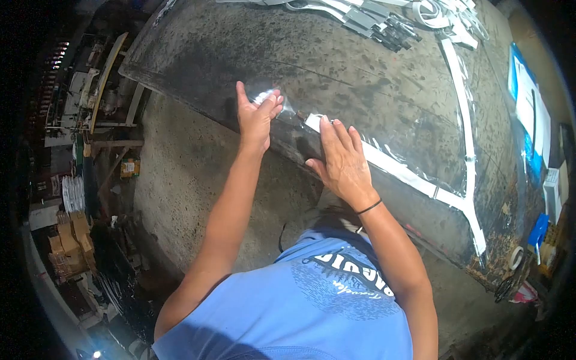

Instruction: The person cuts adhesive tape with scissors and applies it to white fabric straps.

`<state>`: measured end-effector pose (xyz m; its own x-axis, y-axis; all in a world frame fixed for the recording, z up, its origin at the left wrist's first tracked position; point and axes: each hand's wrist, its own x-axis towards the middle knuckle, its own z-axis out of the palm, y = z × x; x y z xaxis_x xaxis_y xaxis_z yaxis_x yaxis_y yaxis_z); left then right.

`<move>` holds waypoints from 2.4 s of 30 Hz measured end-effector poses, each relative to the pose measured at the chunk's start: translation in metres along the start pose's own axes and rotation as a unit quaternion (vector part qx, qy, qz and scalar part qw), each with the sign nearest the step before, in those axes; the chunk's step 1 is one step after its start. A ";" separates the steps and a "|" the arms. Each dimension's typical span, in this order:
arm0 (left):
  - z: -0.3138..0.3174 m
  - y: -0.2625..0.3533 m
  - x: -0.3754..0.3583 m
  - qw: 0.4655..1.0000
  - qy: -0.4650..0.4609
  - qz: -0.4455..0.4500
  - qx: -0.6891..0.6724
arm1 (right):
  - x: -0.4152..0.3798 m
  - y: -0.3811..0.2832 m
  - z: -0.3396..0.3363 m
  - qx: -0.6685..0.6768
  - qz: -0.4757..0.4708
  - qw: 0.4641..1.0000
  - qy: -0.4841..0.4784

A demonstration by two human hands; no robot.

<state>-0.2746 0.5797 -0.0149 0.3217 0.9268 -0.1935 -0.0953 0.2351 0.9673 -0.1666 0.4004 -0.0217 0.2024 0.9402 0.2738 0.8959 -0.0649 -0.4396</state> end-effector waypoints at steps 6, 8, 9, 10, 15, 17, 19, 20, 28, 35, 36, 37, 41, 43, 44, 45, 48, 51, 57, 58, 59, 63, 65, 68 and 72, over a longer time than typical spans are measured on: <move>0.013 -0.003 -0.017 0.994 -0.050 0.096 0.015 | 0.001 0.000 -0.002 0.028 0.014 0.999 -0.009; 0.016 -0.009 -0.027 0.974 -0.099 0.171 0.111 | 0.000 0.002 -0.003 0.052 0.018 0.998 -0.006; 0.018 -0.012 -0.032 0.965 -0.120 0.183 0.141 | 0.000 0.003 -0.003 0.077 0.020 0.997 -0.001; 0.019 -0.017 -0.037 0.955 -0.141 0.194 0.172 | -0.001 0.005 -0.004 0.076 0.020 0.997 -0.001; 0.022 -0.033 -0.045 0.859 -0.225 0.309 0.340 | -0.007 0.017 -0.004 0.344 0.080 0.935 0.038; 0.022 -0.036 -0.047 0.827 -0.239 0.346 0.374 | -0.009 0.023 0.000 0.385 0.084 0.916 0.078; 0.022 -0.035 -0.049 0.792 -0.252 0.382 0.405 | -0.009 0.027 0.000 0.457 0.084 0.876 0.130; 0.021 -0.035 -0.052 0.762 -0.274 0.383 0.444 | -0.012 0.028 -0.002 0.452 0.088 0.878 0.132; 0.019 -0.035 -0.062 0.654 -0.339 0.385 0.556 | -0.049 0.034 -0.035 0.368 0.157 0.896 0.191; 0.023 -0.036 -0.066 0.656 -0.358 0.370 0.552 | -0.044 0.033 -0.029 0.204 0.005 0.972 0.121; 0.023 -0.036 -0.066 0.658 -0.360 0.366 0.550 | -0.042 0.031 -0.029 0.205 0.006 0.971 0.121; 0.023 -0.037 -0.066 0.661 -0.361 0.363 0.549 | -0.040 0.030 -0.030 0.176 -0.005 0.979 0.099; 0.025 -0.034 -0.066 0.661 -0.368 0.347 0.554 | -0.038 0.027 -0.027 0.072 0.019 0.997 0.032; 0.023 -0.034 -0.065 0.673 -0.364 0.367 0.529 | -0.037 0.027 -0.026 0.063 0.019 0.997 0.029; 0.021 -0.034 -0.064 0.673 -0.364 0.366 0.529 | -0.037 0.028 -0.025 0.055 0.020 0.998 0.025; 0.018 -0.035 -0.063 0.689 -0.355 0.391 0.496 | -0.038 0.028 -0.025 0.055 0.021 0.998 0.025; 0.013 -0.036 -0.063 0.703 -0.358 0.413 0.455 | -0.038 0.028 -0.027 0.067 0.017 0.997 0.029; 0.011 -0.034 -0.065 0.694 -0.378 0.400 0.464 | -0.036 0.027 -0.028 0.079 0.034 0.996 0.023; 0.011 -0.038 -0.065 0.686 -0.383 0.403 0.469 | -0.033 0.046 -0.043 0.292 0.156 0.938 0.104; 0.011 -0.037 -0.066 0.675 -0.380 0.410 0.482 | -0.028 0.051 -0.050 0.299 0.190 0.929 0.108; 0.010 -0.038 -0.066 0.676 -0.379 0.409 0.481 | -0.023 0.058 -0.058 0.287 0.203 0.933 0.078; 0.010 -0.041 -0.064 0.676 -0.377 0.418 0.476 | 0.009 0.066 -0.090 0.275 0.206 0.937 -0.066; 0.010 -0.041 -0.064 0.679 -0.382 0.412 0.473 | 0.021 0.069 -0.091 0.312 0.196 0.913 -0.173; 0.011 -0.040 -0.065 0.668 -0.377 0.418 0.486 | 0.036 0.078 -0.088 0.266 0.150 0.917 -0.255; 0.011 -0.040 -0.064 0.670 -0.377 0.414 0.487 | 0.054 0.073 -0.095 0.239 0.162 0.887 -0.360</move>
<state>-0.2814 0.5075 -0.0397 0.9580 0.1234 0.2588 0.0063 -0.9114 0.4115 -0.0526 0.4143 0.0421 -0.0406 0.8785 -0.4760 0.5318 -0.3843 -0.7546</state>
